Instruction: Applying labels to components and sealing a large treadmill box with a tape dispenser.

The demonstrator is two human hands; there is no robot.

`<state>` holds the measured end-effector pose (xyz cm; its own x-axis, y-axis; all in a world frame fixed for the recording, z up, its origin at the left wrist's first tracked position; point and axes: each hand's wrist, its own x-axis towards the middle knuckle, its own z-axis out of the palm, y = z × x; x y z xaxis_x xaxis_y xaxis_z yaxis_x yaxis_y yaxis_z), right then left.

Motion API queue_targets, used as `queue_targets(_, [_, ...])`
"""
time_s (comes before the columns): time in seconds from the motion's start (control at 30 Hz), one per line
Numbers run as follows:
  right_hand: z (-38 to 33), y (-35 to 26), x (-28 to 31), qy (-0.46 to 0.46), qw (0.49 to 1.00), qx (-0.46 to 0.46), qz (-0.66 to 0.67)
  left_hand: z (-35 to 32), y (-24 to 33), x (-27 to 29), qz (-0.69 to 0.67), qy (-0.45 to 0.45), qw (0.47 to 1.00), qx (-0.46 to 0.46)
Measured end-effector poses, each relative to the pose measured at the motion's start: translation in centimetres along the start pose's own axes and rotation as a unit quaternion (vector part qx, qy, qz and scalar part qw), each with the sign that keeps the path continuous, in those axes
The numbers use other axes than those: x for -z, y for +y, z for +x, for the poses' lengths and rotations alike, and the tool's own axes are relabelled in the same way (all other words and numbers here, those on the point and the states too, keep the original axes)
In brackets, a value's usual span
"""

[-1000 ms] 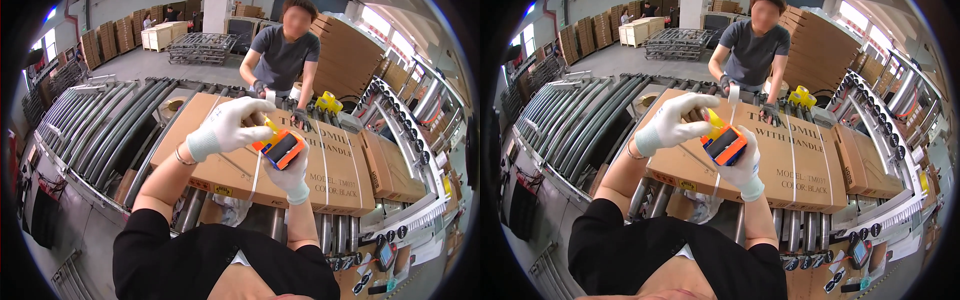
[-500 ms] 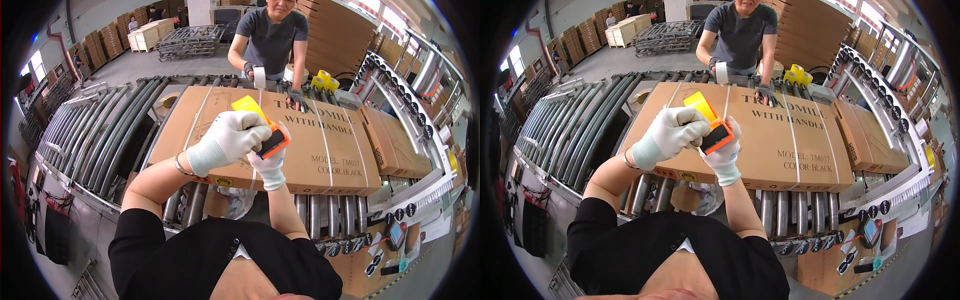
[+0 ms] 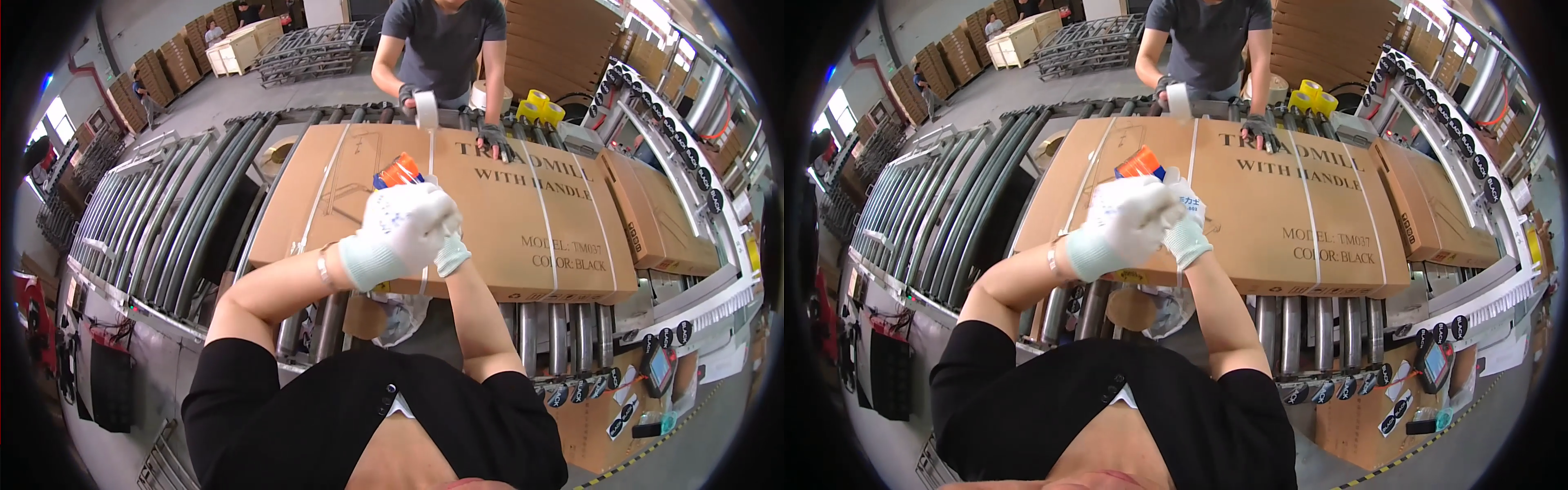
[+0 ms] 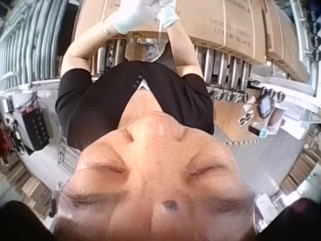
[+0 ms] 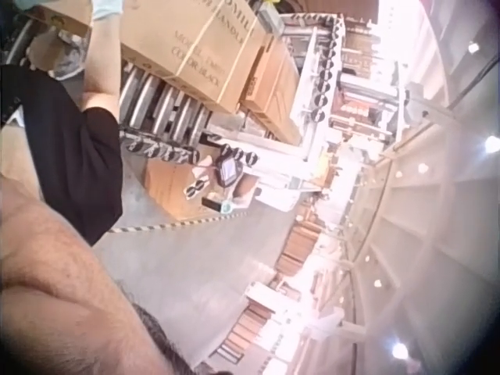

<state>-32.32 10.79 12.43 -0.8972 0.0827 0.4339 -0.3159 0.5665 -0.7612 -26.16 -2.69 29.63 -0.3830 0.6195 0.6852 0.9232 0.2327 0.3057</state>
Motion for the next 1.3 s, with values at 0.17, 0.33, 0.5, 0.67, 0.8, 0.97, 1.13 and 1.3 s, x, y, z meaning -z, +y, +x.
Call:
queue_targets(0.17, [3.2,-3.4,5.0,-0.067,0.950,-0.226,-0.204,2.6,-1.9,0.1,-0.159,0.001,0.987,0.039])
queue_targets(0.33, [-2.0,-2.2,7.3,0.036,0.950,-0.255,-0.176,7.6,-12.1,-1.7,-0.463,0.095,0.820,0.323])
queue_targets(0.5, [-3.1,-2.0,8.9,0.101,0.956,-0.225,-0.161,8.6,-24.3,-8.0,-0.503,0.130,0.788,0.331])
queue_targets(0.67, [-3.8,-1.8,9.6,0.146,0.957,-0.217,-0.129,6.0,-28.0,-11.9,-0.484,0.168,0.732,0.448])
queue_targets(0.8, [-3.8,-1.5,9.6,0.197,0.954,-0.186,-0.126,3.0,-29.0,-14.2,-0.498,0.096,0.672,0.539])
queue_targets(0.97, [-3.9,-1.8,9.3,0.256,0.957,-0.120,-0.064,-0.4,-27.2,-13.3,-0.542,0.091,0.665,0.506])
queue_targets(1.13, [-5.0,-3.0,9.0,0.255,0.959,-0.112,-0.051,2.5,-26.0,-9.2,-0.558,0.131,0.717,0.396])
queue_targets(1.3, [-5.4,-3.7,8.5,0.246,0.962,-0.108,-0.042,5.7,-24.2,-8.2,-0.485,0.166,0.779,0.361])
